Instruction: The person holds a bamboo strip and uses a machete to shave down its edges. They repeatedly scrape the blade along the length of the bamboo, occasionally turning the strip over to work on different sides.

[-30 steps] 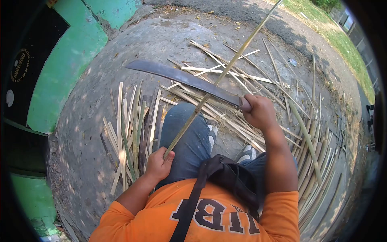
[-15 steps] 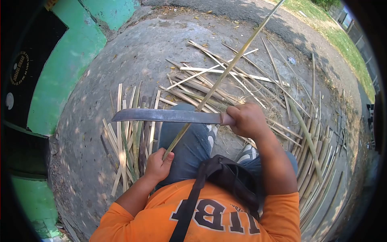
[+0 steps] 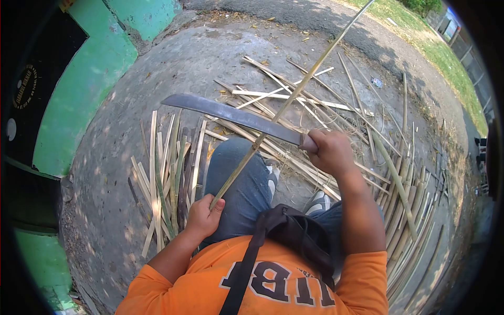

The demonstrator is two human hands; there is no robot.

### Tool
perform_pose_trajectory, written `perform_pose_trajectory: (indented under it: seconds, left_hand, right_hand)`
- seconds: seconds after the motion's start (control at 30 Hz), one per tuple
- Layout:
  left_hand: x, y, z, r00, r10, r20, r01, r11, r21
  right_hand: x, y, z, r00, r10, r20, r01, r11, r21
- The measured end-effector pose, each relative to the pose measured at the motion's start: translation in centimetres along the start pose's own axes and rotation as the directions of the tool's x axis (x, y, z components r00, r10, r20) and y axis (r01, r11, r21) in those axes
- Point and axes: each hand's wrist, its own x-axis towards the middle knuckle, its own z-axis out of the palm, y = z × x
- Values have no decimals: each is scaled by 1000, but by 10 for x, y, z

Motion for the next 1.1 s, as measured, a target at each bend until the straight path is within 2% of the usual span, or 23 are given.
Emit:
perform_pose_trajectory:
  seconds: [0.1, 0.2, 0.3, 0.43, 0.47, 0.57, 0.7, 0.87, 0.97, 1.1]
  left_hand:
    - [-1, -3, 2, 1000, 28, -10, -28, 1000, 1]
    - [-1, -3, 1, 999, 41, -18, -41, 999, -1]
    - [-2, -5, 1, 999, 39, -11, -39, 999, -14]
    - [-1, -7, -1, 999, 38, -6, -39, 998, -41]
    - [-1, -6, 0, 999, 32, -4, -32, 999, -42]
    - [1, -3, -2, 1000, 12, 1, -12, 999, -38]
    - [3, -5, -3, 1000, -8, 17, 9, 1000, -30]
    - [1, -5, -2, 1000, -7, 17, 7, 999, -31]
    - [1, -6, -1, 1000, 8, 5, -8, 1000, -24]
    - [-1, -6, 0, 1000, 15, -9, -15, 1000, -14]
  right_hand:
    - [2, -16, 8, 979, -204, 16, 203, 979, 19]
    - [3, -16, 6, 975, -212, 60, 210, 977, 42]
    - [4, 5, 10, 985, -169, -16, 169, 985, 16]
    - [3, 38, 8, 972, 171, -158, -158, 983, 96]
    - [3, 44, 6, 961, 227, -157, -201, 965, 167]
    - [1, 44, 6, 946, 268, -182, -230, 951, 206]
    - [1, 26, 10, 982, 134, -136, -130, 991, 40]
    - [5, -3, 12, 986, -169, 5, 169, 985, 28]
    - [6, -4, 8, 978, -206, 21, 206, 979, 3]
    - [3, 16, 3, 998, -49, -41, 48, 999, -26]
